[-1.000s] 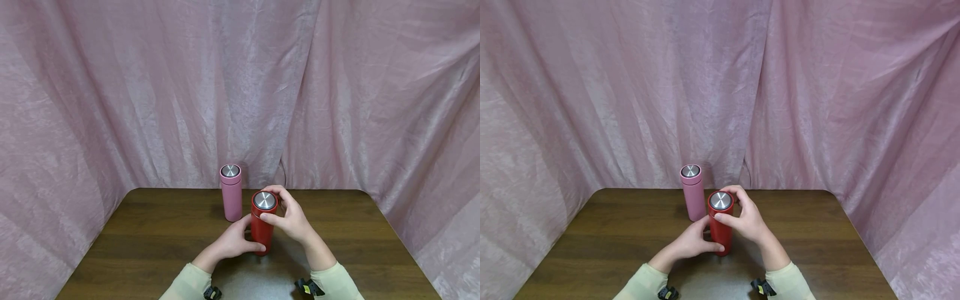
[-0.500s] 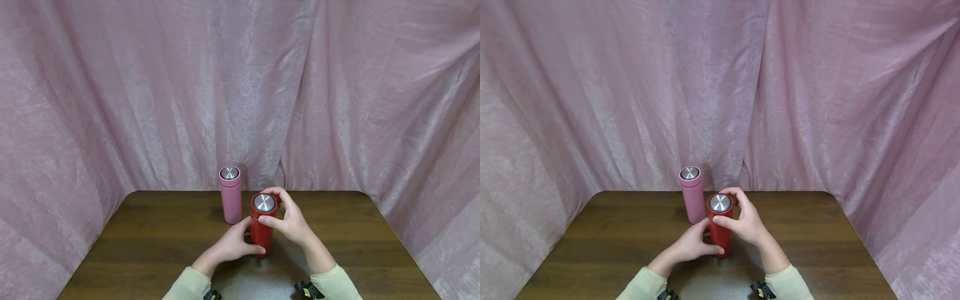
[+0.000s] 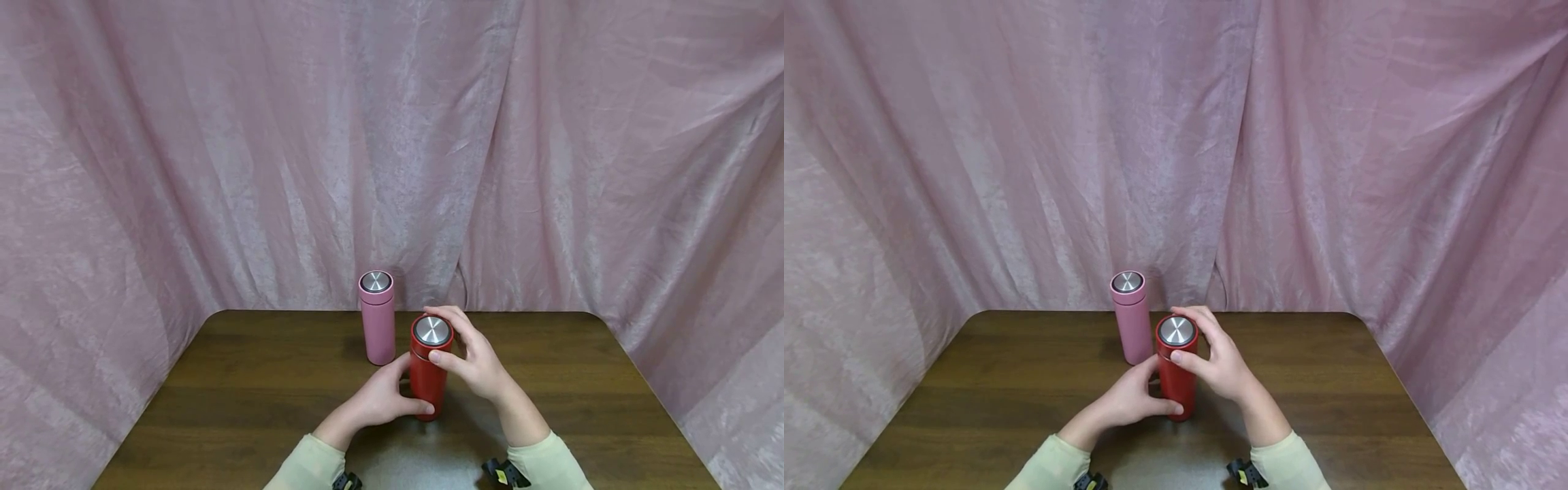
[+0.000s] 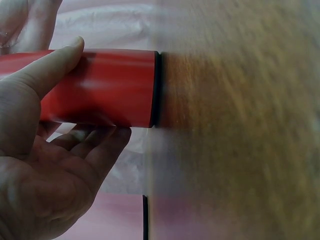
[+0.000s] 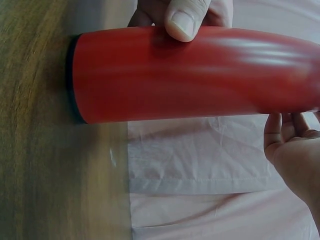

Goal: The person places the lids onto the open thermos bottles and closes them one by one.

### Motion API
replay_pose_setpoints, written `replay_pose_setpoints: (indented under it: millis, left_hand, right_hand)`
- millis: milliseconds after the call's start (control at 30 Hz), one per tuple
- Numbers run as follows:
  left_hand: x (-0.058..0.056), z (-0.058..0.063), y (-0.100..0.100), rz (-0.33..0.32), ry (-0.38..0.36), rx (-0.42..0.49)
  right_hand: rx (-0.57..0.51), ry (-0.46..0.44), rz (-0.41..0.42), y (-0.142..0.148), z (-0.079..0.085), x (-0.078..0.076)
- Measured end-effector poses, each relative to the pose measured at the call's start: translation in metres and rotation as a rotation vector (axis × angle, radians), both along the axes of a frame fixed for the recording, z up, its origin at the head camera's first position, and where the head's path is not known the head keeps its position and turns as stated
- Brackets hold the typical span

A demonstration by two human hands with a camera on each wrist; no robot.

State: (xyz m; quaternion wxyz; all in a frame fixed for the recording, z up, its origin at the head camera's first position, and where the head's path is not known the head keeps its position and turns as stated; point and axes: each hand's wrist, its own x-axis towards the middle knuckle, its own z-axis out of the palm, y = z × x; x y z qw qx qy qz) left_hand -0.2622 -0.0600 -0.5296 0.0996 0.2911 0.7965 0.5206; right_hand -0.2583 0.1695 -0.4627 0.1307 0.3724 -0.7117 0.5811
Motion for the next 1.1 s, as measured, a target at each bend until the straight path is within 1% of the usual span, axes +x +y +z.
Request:
replay_pose_setpoints:
  millis: [200, 433, 567, 733, 1100]
  left_hand:
    - [-0.0005, -0.0007, -0.0006, -0.005, 0.002, -0.002]
    - [-0.0018, -0.0013, -0.0006, -0.003, 0.008, -0.01]
    - [-0.002, -0.0014, -0.0003, -0.001, 0.015, -0.015]
    - [-0.0022, -0.0019, -0.0002, -0.003, 0.019, -0.017]
    - [-0.0034, -0.003, 0.0003, -0.007, 0.01, -0.008]
  right_hand:
    - [-0.005, -0.01, -0.03, -0.0006, -0.0003, 0.0004]
    - [-0.014, -0.07, -0.09, -0.0017, 0.0004, 0.0014]
    - [-0.01, -0.083, -0.126, -0.0029, 0.0028, 0.0034]
    - [-0.008, -0.107, -0.152, -0.0044, 0.0047, 0.0052]
    - [0.0, -0.116, -0.196, -0.0072, 0.0046, 0.0069]
